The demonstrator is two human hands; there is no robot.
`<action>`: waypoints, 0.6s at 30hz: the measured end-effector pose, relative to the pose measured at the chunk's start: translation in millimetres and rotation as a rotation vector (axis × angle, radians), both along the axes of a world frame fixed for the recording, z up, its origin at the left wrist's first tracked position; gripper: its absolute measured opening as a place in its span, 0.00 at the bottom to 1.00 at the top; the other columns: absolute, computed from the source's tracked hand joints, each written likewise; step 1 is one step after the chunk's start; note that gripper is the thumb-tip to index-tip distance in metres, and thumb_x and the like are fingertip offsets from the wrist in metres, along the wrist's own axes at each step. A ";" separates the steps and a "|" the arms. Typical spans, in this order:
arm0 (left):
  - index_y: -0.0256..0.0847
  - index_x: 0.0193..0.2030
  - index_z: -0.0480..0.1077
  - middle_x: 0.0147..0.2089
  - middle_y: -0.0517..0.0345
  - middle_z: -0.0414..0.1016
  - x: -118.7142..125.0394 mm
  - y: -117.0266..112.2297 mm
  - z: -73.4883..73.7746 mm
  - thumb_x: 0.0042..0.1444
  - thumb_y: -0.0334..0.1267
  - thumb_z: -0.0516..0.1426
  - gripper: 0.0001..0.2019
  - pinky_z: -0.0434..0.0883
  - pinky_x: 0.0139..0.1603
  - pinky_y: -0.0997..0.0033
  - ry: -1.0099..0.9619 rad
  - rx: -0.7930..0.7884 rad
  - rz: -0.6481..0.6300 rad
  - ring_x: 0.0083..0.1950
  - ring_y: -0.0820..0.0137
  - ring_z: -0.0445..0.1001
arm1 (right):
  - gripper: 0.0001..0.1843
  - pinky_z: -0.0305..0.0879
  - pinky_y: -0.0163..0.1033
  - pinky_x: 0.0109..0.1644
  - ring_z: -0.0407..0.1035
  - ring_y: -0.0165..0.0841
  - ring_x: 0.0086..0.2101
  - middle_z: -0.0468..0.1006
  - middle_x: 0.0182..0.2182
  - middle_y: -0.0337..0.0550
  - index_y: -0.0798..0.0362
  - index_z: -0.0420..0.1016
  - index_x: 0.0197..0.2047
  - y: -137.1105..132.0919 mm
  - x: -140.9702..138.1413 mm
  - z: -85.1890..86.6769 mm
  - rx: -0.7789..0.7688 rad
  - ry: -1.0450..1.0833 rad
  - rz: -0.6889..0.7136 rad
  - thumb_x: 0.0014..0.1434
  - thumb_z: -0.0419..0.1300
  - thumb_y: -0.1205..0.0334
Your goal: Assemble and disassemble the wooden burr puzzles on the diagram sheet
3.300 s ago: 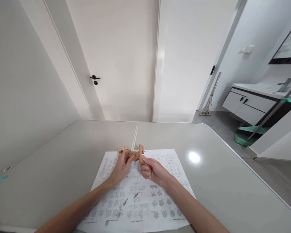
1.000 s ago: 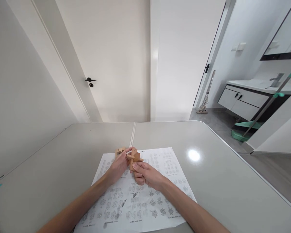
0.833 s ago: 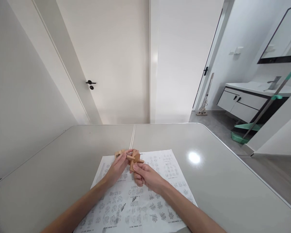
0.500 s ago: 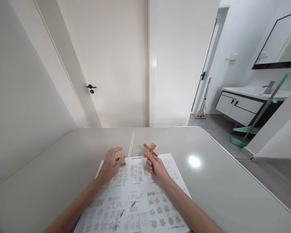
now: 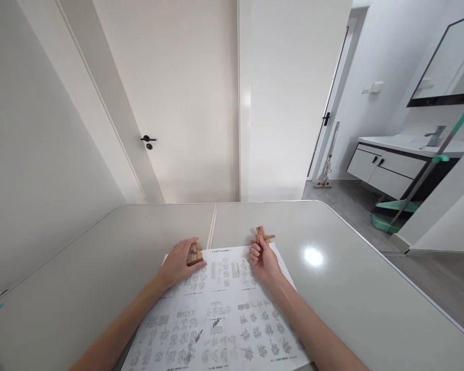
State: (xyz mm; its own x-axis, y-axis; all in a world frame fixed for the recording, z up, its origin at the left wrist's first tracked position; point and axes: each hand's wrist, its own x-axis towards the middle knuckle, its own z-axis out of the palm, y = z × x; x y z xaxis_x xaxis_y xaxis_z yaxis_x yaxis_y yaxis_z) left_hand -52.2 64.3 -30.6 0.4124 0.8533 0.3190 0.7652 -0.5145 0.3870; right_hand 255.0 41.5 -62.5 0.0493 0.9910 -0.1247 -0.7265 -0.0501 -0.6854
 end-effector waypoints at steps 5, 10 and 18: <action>0.45 0.64 0.63 0.61 0.47 0.71 0.9 1.2 -3.3 0.62 0.53 0.59 0.27 0.66 0.62 0.48 -0.045 -0.004 -0.049 0.63 0.51 0.68 | 0.22 0.52 0.30 0.18 0.48 0.23 0.18 0.51 0.20 0.27 0.50 0.66 0.32 -2.7 -2.6 1.2 -0.022 0.026 -0.020 0.56 0.68 0.43; 0.45 0.63 0.63 0.59 0.49 0.71 4.9 -0.2 -5.5 0.61 0.50 0.61 0.26 0.67 0.62 0.50 -0.084 0.038 -0.041 0.61 0.53 0.68 | 0.25 0.50 0.31 0.19 0.47 0.24 0.17 0.51 0.20 0.27 0.49 0.64 0.30 -12.6 -16.8 12.7 -0.021 0.024 -0.006 0.55 0.67 0.38; 0.48 0.63 0.61 0.58 0.49 0.71 21.1 -15.4 4.8 0.59 0.50 0.63 0.28 0.69 0.59 0.50 -0.176 0.076 -0.052 0.58 0.54 0.71 | 0.19 0.47 0.33 0.23 0.51 0.25 0.20 0.58 0.21 0.30 0.52 0.66 0.31 -37.8 -39.5 37.7 0.024 -0.203 0.185 0.56 0.68 0.47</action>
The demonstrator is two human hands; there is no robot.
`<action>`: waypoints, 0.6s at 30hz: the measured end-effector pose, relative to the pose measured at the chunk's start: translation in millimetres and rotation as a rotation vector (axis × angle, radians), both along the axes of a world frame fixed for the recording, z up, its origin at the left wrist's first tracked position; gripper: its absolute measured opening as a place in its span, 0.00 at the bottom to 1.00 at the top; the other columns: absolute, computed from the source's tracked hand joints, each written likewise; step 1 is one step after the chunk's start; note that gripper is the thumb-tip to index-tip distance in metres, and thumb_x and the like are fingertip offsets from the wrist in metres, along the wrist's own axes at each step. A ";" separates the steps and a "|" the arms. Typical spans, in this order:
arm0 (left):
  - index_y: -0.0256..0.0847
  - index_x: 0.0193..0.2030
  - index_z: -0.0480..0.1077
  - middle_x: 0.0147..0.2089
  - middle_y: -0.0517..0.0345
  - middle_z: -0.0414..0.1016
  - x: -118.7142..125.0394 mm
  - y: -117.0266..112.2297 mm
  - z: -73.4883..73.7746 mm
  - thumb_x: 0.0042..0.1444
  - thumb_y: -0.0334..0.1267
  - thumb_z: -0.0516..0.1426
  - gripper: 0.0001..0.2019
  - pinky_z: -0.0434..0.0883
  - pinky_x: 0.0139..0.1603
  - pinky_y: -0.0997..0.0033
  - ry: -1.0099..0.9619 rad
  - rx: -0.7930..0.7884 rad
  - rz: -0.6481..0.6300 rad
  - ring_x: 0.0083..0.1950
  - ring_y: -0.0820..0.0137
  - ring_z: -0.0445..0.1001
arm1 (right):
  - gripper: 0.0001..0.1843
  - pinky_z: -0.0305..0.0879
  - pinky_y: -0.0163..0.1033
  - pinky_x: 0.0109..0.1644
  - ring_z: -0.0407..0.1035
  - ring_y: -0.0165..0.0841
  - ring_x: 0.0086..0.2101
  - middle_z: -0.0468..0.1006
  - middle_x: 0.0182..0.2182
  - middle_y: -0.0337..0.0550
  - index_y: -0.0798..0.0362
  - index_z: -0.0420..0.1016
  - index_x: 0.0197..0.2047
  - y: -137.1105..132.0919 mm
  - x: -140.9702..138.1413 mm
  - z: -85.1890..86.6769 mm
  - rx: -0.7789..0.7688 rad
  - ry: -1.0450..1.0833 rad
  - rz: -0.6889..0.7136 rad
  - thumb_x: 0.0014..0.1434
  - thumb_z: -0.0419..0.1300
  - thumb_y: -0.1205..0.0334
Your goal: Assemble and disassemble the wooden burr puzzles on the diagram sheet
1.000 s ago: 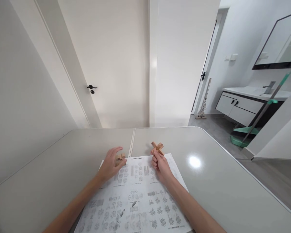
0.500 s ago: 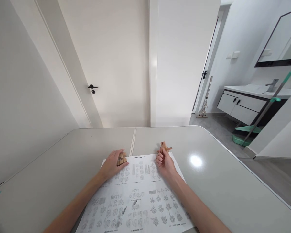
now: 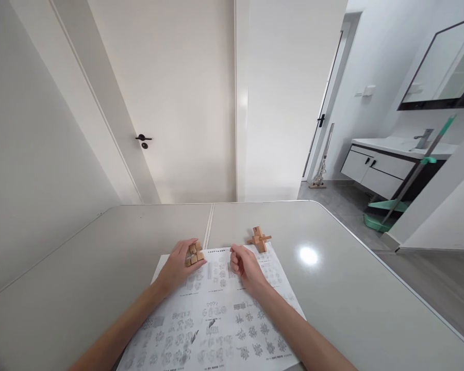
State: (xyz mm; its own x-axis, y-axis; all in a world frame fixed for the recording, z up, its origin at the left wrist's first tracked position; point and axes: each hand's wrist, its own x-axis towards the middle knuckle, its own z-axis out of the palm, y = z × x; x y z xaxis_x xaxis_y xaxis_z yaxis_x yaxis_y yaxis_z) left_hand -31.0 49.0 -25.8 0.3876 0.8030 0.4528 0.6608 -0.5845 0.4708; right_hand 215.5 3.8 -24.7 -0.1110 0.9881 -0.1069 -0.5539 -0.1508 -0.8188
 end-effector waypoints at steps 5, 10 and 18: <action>0.49 0.63 0.62 0.55 0.49 0.72 23.6 -25.7 3.4 0.56 0.52 0.66 0.32 0.71 0.56 0.51 0.044 -0.072 -0.239 0.56 0.53 0.72 | 0.21 0.49 0.35 0.27 0.52 0.25 0.20 0.61 0.20 0.30 0.51 0.63 0.30 -7.0 -4.0 4.4 0.141 -0.267 0.038 0.60 0.64 0.44; 0.49 0.64 0.61 0.57 0.47 0.72 35.2 -39.9 5.1 0.55 0.53 0.66 0.34 0.70 0.57 0.50 0.101 -0.070 -0.378 0.58 0.51 0.70 | 0.20 0.52 0.35 0.29 0.55 0.29 0.22 0.63 0.20 0.31 0.50 0.67 0.33 -7.5 -6.4 -2.2 0.302 -0.585 0.037 0.62 0.61 0.41; 0.49 0.63 0.62 0.55 0.49 0.73 33.8 -40.5 16.6 0.55 0.52 0.66 0.32 0.69 0.57 0.50 0.145 -0.136 -0.405 0.56 0.52 0.71 | 0.17 0.56 0.37 0.30 0.62 0.33 0.26 0.71 0.24 0.37 0.49 0.70 0.34 -12.5 -11.2 -5.8 0.414 -0.822 0.038 0.65 0.57 0.44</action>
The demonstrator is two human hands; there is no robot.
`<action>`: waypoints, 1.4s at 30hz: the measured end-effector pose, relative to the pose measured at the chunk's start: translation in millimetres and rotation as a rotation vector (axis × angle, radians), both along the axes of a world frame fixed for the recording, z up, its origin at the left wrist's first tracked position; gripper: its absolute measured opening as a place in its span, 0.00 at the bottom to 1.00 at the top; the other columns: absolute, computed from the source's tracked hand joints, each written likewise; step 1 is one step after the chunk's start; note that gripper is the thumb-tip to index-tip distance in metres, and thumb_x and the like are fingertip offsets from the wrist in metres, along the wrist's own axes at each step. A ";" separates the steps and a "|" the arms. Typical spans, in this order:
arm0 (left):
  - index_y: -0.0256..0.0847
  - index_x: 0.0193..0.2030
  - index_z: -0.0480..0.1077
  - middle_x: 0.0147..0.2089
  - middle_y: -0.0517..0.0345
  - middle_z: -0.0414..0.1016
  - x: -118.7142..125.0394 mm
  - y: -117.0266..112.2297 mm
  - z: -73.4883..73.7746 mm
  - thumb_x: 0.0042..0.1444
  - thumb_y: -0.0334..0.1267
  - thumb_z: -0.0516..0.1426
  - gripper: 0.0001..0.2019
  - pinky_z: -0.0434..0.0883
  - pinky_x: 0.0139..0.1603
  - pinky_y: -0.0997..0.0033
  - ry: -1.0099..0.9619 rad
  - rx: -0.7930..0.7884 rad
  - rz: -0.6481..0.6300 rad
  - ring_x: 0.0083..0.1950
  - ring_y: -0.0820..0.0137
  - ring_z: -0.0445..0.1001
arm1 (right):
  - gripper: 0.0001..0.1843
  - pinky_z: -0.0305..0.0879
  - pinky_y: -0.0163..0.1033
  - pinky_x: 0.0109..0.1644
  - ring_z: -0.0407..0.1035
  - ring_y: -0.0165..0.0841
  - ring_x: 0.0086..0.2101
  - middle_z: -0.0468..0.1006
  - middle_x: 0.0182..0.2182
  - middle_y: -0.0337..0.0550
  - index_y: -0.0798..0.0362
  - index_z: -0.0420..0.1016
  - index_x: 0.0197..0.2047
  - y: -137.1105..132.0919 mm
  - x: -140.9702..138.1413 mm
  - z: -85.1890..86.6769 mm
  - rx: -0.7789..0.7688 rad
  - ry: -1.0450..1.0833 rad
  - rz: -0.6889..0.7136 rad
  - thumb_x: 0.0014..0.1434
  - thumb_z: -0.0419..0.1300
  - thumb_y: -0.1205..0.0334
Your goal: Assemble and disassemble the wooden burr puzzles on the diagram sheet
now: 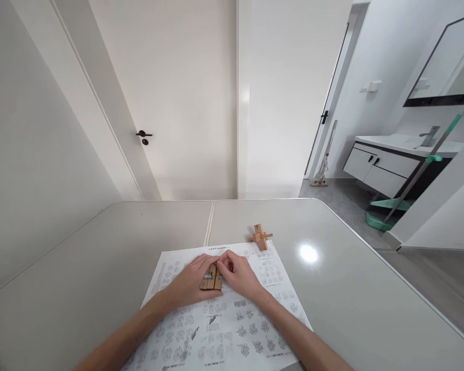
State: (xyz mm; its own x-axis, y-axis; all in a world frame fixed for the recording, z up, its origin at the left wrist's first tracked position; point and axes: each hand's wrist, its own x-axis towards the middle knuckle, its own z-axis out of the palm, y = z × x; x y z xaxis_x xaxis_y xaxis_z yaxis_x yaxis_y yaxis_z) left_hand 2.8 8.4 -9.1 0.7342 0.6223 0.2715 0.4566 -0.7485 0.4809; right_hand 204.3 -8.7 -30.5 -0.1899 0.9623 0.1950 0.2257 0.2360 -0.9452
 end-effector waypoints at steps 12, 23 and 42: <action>0.45 0.47 0.72 0.51 0.47 0.72 -29.2 19.7 12.8 0.47 0.56 0.67 0.25 0.66 0.55 0.52 0.056 0.169 -0.024 0.53 0.51 0.71 | 0.12 0.61 0.42 0.37 0.66 0.37 0.34 0.74 0.38 0.44 0.48 0.70 0.44 0.0 12.1 4.6 0.213 -0.312 0.086 0.64 0.60 0.50; 0.44 0.48 0.71 0.39 0.54 0.73 -26.7 17.2 17.7 0.53 0.58 0.64 0.24 0.66 0.44 0.62 0.102 0.128 -0.020 0.39 0.61 0.71 | 0.30 0.66 0.47 0.49 0.66 0.45 0.48 0.70 0.48 0.47 0.48 0.70 0.48 4.1 24.4 7.0 0.211 -0.462 0.257 0.47 0.75 0.45; 0.48 0.62 0.63 0.32 0.67 0.69 -7.1 4.8 -15.9 0.53 0.38 0.65 0.30 0.66 0.34 0.74 -0.175 -0.133 0.221 0.30 0.73 0.66 | 0.26 0.60 0.35 0.28 0.61 0.28 0.25 0.70 0.28 0.32 0.47 0.63 0.41 -3.2 13.5 18.6 -0.091 -0.001 0.192 0.48 0.74 0.51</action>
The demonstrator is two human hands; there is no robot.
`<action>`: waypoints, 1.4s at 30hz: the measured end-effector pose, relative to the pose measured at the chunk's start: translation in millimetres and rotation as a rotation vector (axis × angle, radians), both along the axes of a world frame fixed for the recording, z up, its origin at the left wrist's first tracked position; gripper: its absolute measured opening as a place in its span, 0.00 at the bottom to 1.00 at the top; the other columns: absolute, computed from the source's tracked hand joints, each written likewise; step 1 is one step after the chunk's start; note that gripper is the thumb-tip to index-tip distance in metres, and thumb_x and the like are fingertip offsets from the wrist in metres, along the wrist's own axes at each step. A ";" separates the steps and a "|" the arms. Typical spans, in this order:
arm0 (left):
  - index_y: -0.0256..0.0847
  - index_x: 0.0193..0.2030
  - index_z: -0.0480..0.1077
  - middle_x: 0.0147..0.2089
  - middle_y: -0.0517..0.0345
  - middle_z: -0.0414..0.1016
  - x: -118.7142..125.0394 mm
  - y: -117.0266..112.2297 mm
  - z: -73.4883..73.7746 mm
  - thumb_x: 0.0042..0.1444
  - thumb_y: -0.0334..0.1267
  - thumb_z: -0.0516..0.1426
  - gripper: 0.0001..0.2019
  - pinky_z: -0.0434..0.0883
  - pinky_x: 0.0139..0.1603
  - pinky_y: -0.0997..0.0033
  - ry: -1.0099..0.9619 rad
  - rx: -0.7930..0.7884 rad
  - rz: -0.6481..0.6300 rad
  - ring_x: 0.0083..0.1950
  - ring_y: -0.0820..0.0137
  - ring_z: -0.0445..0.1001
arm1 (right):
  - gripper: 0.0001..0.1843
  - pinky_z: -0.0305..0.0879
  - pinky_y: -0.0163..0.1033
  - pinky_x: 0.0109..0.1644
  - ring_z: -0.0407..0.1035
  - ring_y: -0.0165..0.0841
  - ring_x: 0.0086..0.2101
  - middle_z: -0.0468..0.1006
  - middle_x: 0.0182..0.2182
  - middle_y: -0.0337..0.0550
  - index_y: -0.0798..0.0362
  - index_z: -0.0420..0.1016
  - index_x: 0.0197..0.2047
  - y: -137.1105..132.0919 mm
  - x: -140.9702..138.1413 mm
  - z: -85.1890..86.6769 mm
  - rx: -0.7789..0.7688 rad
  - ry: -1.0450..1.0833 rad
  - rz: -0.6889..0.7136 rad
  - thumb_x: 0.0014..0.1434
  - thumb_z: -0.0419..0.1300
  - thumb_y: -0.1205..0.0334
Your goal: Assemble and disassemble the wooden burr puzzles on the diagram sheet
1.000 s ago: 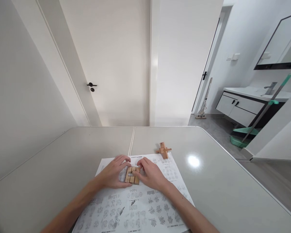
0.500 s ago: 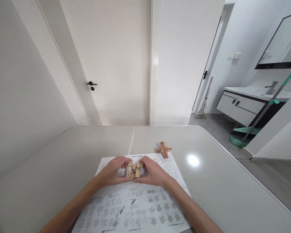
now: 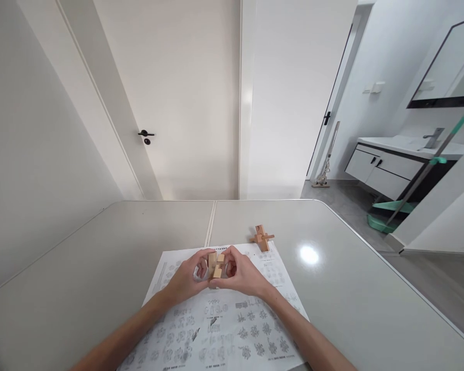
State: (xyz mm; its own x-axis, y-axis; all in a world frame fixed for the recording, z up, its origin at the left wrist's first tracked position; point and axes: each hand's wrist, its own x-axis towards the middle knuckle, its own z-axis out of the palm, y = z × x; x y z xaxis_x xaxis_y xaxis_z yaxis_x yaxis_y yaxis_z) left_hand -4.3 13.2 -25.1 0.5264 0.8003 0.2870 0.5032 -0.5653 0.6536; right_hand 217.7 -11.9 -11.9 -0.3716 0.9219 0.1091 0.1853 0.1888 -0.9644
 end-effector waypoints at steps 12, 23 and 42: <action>0.47 0.65 0.60 0.32 0.64 0.71 3.7 -3.8 5.6 0.58 0.46 0.64 0.30 0.69 0.31 0.74 -0.146 -0.096 0.021 0.28 0.73 0.68 | 0.28 0.66 0.37 0.34 0.64 0.30 0.29 0.70 0.35 0.36 0.47 0.69 0.52 7.1 -0.7 -6.4 -0.001 0.170 -0.053 0.52 0.72 0.49; 0.49 0.60 0.66 0.42 0.60 0.70 2.5 2.6 5.3 0.52 0.35 0.64 0.28 0.69 0.33 0.73 -0.173 0.063 0.036 0.32 0.74 0.65 | 0.33 0.66 0.43 0.54 0.67 0.40 0.51 0.71 0.55 0.42 0.42 0.74 0.56 4.8 -0.6 0.2 0.133 0.120 0.197 0.47 0.76 0.50; 0.38 0.38 0.69 0.26 0.60 0.70 5.1 -1.8 16.0 0.71 0.52 0.44 0.22 0.64 0.26 0.73 -0.328 -0.482 -0.115 0.25 0.73 0.67 | 0.34 0.69 0.48 0.51 0.69 0.43 0.46 0.73 0.50 0.47 0.45 0.70 0.56 -2.1 -10.4 -1.5 0.324 -0.048 -0.168 0.48 0.74 0.47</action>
